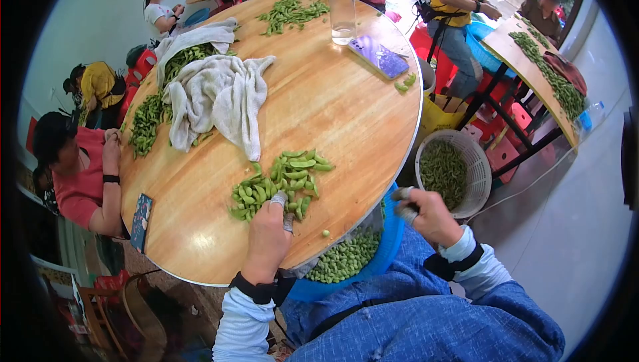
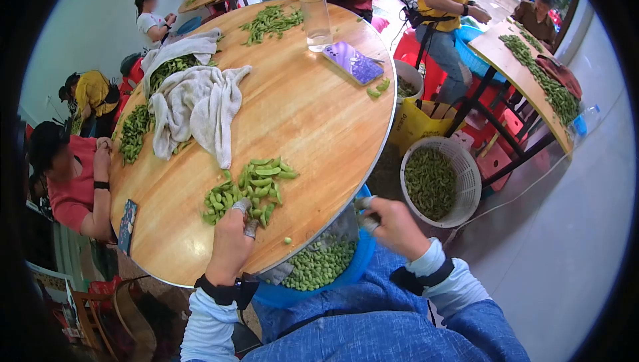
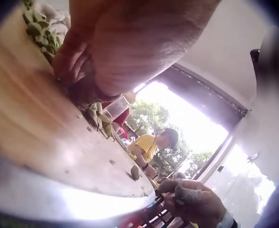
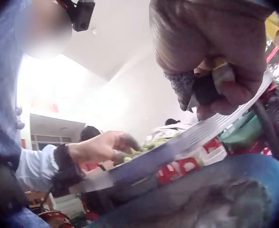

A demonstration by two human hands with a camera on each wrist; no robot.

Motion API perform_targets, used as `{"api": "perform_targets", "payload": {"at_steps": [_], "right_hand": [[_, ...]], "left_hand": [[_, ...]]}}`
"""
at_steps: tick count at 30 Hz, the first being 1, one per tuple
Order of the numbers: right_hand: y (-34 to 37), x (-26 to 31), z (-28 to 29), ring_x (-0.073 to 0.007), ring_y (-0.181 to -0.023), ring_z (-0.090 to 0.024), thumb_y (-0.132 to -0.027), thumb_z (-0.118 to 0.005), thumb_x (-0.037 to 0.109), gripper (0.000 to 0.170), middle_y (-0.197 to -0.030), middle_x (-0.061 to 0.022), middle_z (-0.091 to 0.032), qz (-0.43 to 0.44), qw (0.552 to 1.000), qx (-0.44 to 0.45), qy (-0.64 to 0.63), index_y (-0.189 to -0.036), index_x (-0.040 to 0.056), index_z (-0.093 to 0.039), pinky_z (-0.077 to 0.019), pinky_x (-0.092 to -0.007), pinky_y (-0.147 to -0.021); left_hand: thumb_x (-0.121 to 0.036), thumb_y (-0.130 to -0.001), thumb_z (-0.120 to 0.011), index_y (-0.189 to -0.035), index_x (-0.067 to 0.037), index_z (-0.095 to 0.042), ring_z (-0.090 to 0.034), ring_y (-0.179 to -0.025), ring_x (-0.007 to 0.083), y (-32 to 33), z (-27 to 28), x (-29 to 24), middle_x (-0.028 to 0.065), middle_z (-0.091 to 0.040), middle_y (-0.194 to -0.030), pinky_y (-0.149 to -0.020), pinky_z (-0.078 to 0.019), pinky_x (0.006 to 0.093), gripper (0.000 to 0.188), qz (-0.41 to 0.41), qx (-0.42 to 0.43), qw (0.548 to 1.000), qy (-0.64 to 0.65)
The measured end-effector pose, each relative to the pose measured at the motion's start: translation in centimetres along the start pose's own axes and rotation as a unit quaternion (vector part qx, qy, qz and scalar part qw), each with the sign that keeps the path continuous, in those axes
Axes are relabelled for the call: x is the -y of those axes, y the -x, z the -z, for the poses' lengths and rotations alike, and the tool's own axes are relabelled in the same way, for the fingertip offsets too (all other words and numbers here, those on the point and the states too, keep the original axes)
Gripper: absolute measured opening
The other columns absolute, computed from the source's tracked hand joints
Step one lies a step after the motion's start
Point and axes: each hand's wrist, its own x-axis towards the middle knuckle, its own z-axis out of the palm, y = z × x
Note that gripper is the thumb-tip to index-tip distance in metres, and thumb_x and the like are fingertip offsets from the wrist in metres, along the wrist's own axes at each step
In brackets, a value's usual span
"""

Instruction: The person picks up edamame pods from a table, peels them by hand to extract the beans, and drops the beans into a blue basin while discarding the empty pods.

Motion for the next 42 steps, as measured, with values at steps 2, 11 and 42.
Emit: {"api": "perform_targets", "payload": {"at_steps": [2, 11, 42], "right_hand": [[-0.5, 1.5, -1.7, -0.0196, -0.070, -0.061, -0.075, -0.057, 0.002, 0.022, -0.075, -0.0134, -0.062, 0.033, 0.998, 0.047, -0.035, -0.097, -0.0008, -0.057, -0.0479, -0.0299, -0.064], [-3.3, 6.1, -8.8, -0.0162, -0.069, -0.057, -0.081, -0.059, 0.013, 0.037, -0.078, -0.0129, -0.062, 0.047, 0.951, 0.229, -0.201, -0.113, -0.0028, -0.047, -0.0442, -0.0291, -0.060], [-2.3, 6.5, -7.4, -0.0059, -0.076, -0.051, -0.086, -0.053, 0.008, 0.014, -0.080, -0.0015, -0.061, -0.026, 0.917, 0.224, -0.329, -0.093, -0.0026, -0.058, -0.0439, -0.0227, -0.066]], "left_hand": [[0.002, -0.071, -0.061, -0.106, 0.002, -0.053, -0.051, -0.059, 0.0167, -0.1, 0.2, 0.1, 0.0113, -0.053, -0.073, -0.054, -0.0434, 0.0282, 0.035, 0.005, -0.001, 1.000, -0.006], [0.007, -0.076, -0.061, -0.101, -0.001, -0.053, -0.056, -0.070, 0.0093, 2.0, 2.5, -2.9, 0.0048, -0.059, -0.084, -0.058, -0.0466, 0.0220, 0.028, 0.298, -0.114, 0.736, 0.598], [-0.001, -0.082, -0.057, -0.086, 0.000, -0.055, -0.048, -0.059, 0.0048, 5.2, 0.8, -5.9, -0.0008, -0.055, -0.068, -0.054, -0.0385, 0.0187, 0.005, 0.276, -0.009, 0.761, 0.587]]}}
